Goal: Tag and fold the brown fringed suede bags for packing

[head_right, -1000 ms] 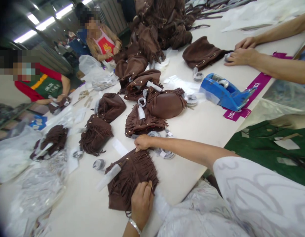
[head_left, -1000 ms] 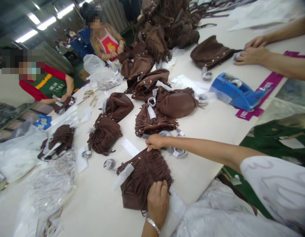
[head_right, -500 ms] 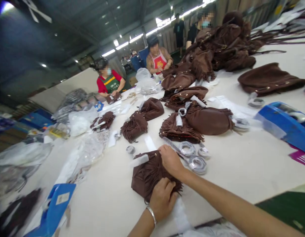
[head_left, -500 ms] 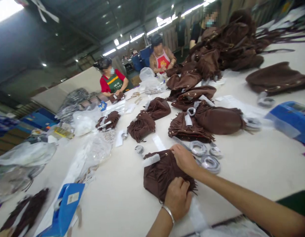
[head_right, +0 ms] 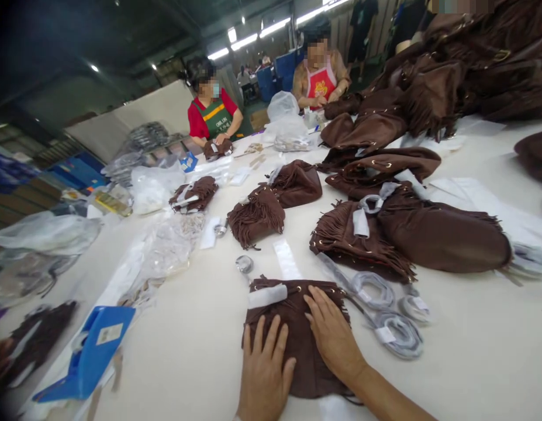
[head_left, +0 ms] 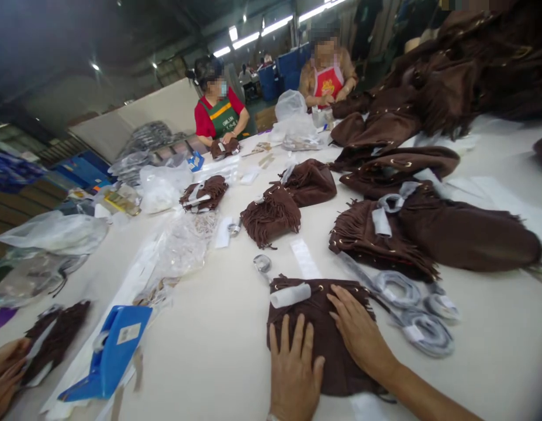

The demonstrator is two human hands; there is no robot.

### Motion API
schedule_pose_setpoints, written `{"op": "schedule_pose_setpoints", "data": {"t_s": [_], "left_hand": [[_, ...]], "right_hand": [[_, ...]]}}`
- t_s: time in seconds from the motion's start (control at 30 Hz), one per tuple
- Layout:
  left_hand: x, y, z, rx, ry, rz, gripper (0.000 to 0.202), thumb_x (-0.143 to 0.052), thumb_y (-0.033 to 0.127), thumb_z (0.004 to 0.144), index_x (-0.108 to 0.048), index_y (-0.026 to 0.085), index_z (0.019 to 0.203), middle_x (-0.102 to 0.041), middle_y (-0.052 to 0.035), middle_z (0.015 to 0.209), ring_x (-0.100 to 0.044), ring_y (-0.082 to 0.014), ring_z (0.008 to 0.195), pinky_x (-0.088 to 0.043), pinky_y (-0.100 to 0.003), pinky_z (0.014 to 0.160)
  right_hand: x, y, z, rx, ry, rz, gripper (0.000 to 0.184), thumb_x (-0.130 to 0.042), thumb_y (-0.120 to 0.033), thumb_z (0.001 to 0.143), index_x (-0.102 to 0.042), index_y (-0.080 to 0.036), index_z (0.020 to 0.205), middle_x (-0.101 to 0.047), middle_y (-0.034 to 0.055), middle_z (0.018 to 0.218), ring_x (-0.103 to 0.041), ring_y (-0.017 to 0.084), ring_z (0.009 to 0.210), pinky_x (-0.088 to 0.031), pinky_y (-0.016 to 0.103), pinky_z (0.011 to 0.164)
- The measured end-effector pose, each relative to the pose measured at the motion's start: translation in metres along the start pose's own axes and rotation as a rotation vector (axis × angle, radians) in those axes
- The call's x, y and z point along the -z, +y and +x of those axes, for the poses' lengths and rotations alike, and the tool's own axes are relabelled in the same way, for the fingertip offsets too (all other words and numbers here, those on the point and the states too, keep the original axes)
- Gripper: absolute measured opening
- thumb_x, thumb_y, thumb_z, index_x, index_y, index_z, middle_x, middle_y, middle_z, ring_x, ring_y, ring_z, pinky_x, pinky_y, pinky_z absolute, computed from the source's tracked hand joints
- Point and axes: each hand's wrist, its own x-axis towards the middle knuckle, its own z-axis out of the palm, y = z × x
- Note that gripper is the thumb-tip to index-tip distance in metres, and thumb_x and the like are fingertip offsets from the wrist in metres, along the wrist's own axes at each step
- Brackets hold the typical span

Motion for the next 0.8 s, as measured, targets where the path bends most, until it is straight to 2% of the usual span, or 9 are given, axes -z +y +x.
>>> {"op": "schedule_pose_setpoints", "data": {"t_s": [0.17,0.3,0.37,0.4,0.47,0.53,0.63,0.73,0.8], "left_hand": [[-0.002,-0.022,-0.021,0.343,0.089,0.034,0.055,-0.05,0.026,0.092,-0.038,0.022,0.146,-0.046,-0.0151,0.147,-0.038,-0.037,0.138,-0.039,-0.068,0.104],[0.022,-0.027,-0.016,0.636,0.298,0.037,0.052,-0.046,0.027,0.095,-0.036,0.015,0.144,-0.043,-0.0241,0.145,-0.041,-0.0367,0.136,-0.044,-0.063,0.101],[0.035,-0.016,-0.007,0.529,0.339,-0.015,0.05,-0.045,0.02,0.094,-0.037,0.013,0.143,-0.044,-0.023,0.145,-0.04,-0.0329,0.137,-0.044,-0.057,0.105],[0.039,-0.008,-0.002,0.374,0.31,-0.056,0.049,-0.045,0.015,0.093,-0.038,0.014,0.142,-0.047,-0.0204,0.143,-0.04,-0.0301,0.137,-0.044,-0.053,0.107],[0.04,0.008,0.011,-0.017,0.156,-0.124,0.051,-0.044,0.009,0.09,-0.043,0.019,0.14,-0.054,-0.0142,0.138,-0.042,-0.0255,0.137,-0.044,-0.047,0.109],[0.034,0.017,0.024,-0.25,-0.019,-0.134,0.049,-0.046,0.012,0.09,-0.047,0.024,0.138,-0.057,-0.0095,0.136,-0.044,-0.0242,0.135,-0.042,-0.046,0.11],[0.024,0.013,0.037,-0.231,-0.147,-0.096,0.046,-0.052,0.028,0.092,-0.048,0.025,0.138,-0.056,-0.0072,0.138,-0.047,-0.0253,0.13,-0.042,-0.049,0.108],[0.023,-0.001,0.037,-0.094,-0.123,-0.034,0.049,-0.057,0.04,0.09,-0.051,0.025,0.136,-0.052,-0.0095,0.141,-0.045,-0.03,0.129,-0.043,-0.053,0.103],[0.026,-0.01,0.029,0.08,-0.058,0.037,0.046,-0.054,0.04,0.092,-0.053,0.021,0.133,-0.051,-0.0138,0.14,-0.047,-0.0329,0.125,-0.043,-0.055,0.098]], "right_hand": [[0.008,-0.003,0.002,-0.036,-0.02,0.078,0.046,-0.041,-0.027,0.098,-0.039,-0.016,0.144,-0.036,0.0123,0.153,-0.03,0.025,0.143,-0.033,0.047,0.116],[0.017,-0.006,0.005,-0.016,-0.037,0.075,0.053,-0.049,-0.037,0.096,-0.04,-0.017,0.144,-0.034,0.0127,0.154,-0.028,0.028,0.144,-0.031,0.048,0.117],[0.02,-0.008,0.006,-0.003,-0.057,0.066,0.054,-0.051,-0.04,0.094,-0.043,-0.018,0.143,-0.032,0.0127,0.155,-0.028,0.03,0.143,-0.031,0.049,0.116],[0.021,-0.008,0.007,0.001,-0.065,0.062,0.053,-0.051,-0.04,0.094,-0.045,-0.018,0.142,-0.031,0.0128,0.156,-0.028,0.03,0.143,-0.032,0.05,0.115],[0.022,-0.008,0.007,0.013,-0.075,0.057,0.05,-0.051,-0.034,0.093,-0.047,-0.019,0.14,-0.03,0.013,0.156,-0.028,0.03,0.143,-0.033,0.05,0.114],[0.021,-0.007,0.007,0.024,-0.081,0.055,0.049,-0.049,-0.026,0.091,-0.049,-0.018,0.139,-0.03,0.0129,0.156,-0.028,0.029,0.143,-0.033,0.049,0.114],[0.021,-0.006,0.006,0.024,-0.081,0.055,0.048,-0.049,-0.025,0.089,-0.05,-0.017,0.137,-0.032,0.0129,0.155,-0.027,0.028,0.143,-0.031,0.048,0.115],[0.021,-0.007,0.004,0.012,-0.074,0.058,0.048,-0.051,-0.029,0.089,-0.051,-0.018,0.136,-0.033,0.0126,0.155,-0.028,0.028,0.143,-0.031,0.048,0.115],[0.022,-0.008,0.005,0.01,-0.073,0.062,0.048,-0.051,-0.03,0.089,-0.052,-0.019,0.136,-0.032,0.0121,0.155,-0.028,0.028,0.143,-0.031,0.048,0.114]]}}
